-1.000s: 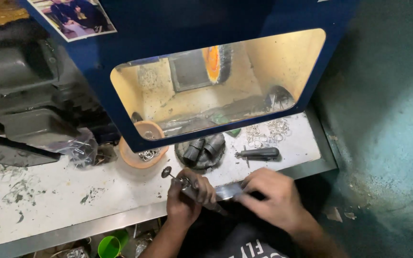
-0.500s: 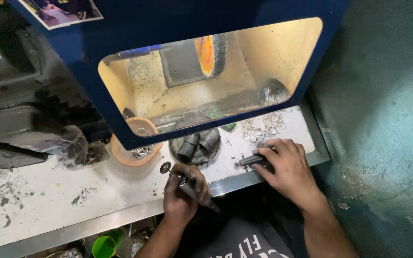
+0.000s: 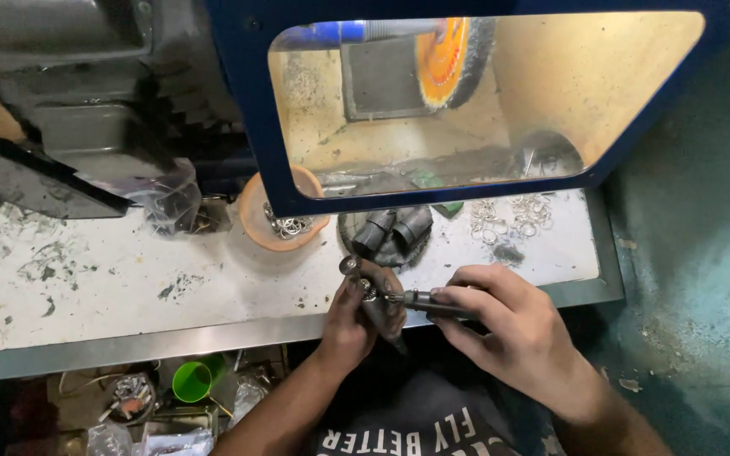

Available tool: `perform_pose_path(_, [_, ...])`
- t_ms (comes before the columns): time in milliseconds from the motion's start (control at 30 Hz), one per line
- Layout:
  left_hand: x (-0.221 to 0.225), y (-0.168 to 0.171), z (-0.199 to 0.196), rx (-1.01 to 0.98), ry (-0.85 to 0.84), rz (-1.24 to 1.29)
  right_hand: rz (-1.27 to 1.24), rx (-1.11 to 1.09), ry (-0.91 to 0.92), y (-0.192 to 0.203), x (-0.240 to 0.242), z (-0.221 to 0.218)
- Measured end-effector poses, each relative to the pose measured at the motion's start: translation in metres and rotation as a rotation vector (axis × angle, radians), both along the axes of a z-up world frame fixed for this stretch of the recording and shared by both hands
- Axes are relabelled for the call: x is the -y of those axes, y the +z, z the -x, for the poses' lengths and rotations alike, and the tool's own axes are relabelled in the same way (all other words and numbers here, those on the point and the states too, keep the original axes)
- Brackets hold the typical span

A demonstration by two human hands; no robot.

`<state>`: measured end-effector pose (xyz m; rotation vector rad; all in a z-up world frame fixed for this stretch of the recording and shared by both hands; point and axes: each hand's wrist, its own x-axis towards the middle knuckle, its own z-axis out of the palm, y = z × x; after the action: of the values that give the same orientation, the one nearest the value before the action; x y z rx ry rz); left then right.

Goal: Polishing small jewelry pieces using a handheld rotary tool at a workbench.

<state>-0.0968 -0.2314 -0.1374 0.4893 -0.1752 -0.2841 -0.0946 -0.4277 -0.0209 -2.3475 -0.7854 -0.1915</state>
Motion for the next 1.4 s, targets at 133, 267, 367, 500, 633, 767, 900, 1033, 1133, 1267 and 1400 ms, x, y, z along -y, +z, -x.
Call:
perform_pose_path(133, [0.001,-0.017,0.007,-0.112,0.011,-0.01,0.086,0.072,0.044,0.004,-0.015,-0.005])
perform_pose_path(267, [0.001,-0.025,0.009,-0.138,0.0,-0.031,0.109,0.077,0.035,0.008,-0.02,-0.007])
perform_pose_path(367, [-0.001,-0.021,0.01,-0.179,-0.013,-0.101,0.206,0.132,0.014,0.013,-0.02,-0.006])
perform_pose_path(500, [-0.005,-0.007,0.007,-0.007,-0.025,-0.3,0.256,0.122,0.053,0.02,-0.02,-0.006])
perform_pose_path(633, [-0.004,0.001,0.005,0.149,-0.006,-0.424,0.305,-0.016,0.01,0.025,-0.016,-0.01])
perform_pose_path(767, [-0.005,0.018,0.001,0.385,-0.108,-0.685,0.351,-0.112,-0.038,0.0,0.002,-0.005])
perform_pose_path(900, [-0.004,0.012,-0.003,0.265,-0.147,-0.517,0.075,-0.25,-0.158,-0.001,0.019,0.004])
perform_pose_path(1033, [0.0,0.013,-0.006,0.183,-0.11,-0.444,-0.001,-0.169,-0.211,0.003,0.022,0.007])
perform_pose_path(1133, [0.001,0.009,-0.004,0.119,-0.124,-0.408,0.014,-0.103,-0.09,0.001,0.006,0.002])
perform_pose_path(1267, [0.002,0.008,-0.005,-0.011,-0.147,-0.439,0.033,-0.089,-0.097,-0.001,0.002,0.002])
perform_pose_path(1400, [0.001,0.011,-0.006,0.095,-0.134,-0.506,0.065,-0.022,-0.1,0.002,0.0,0.001])
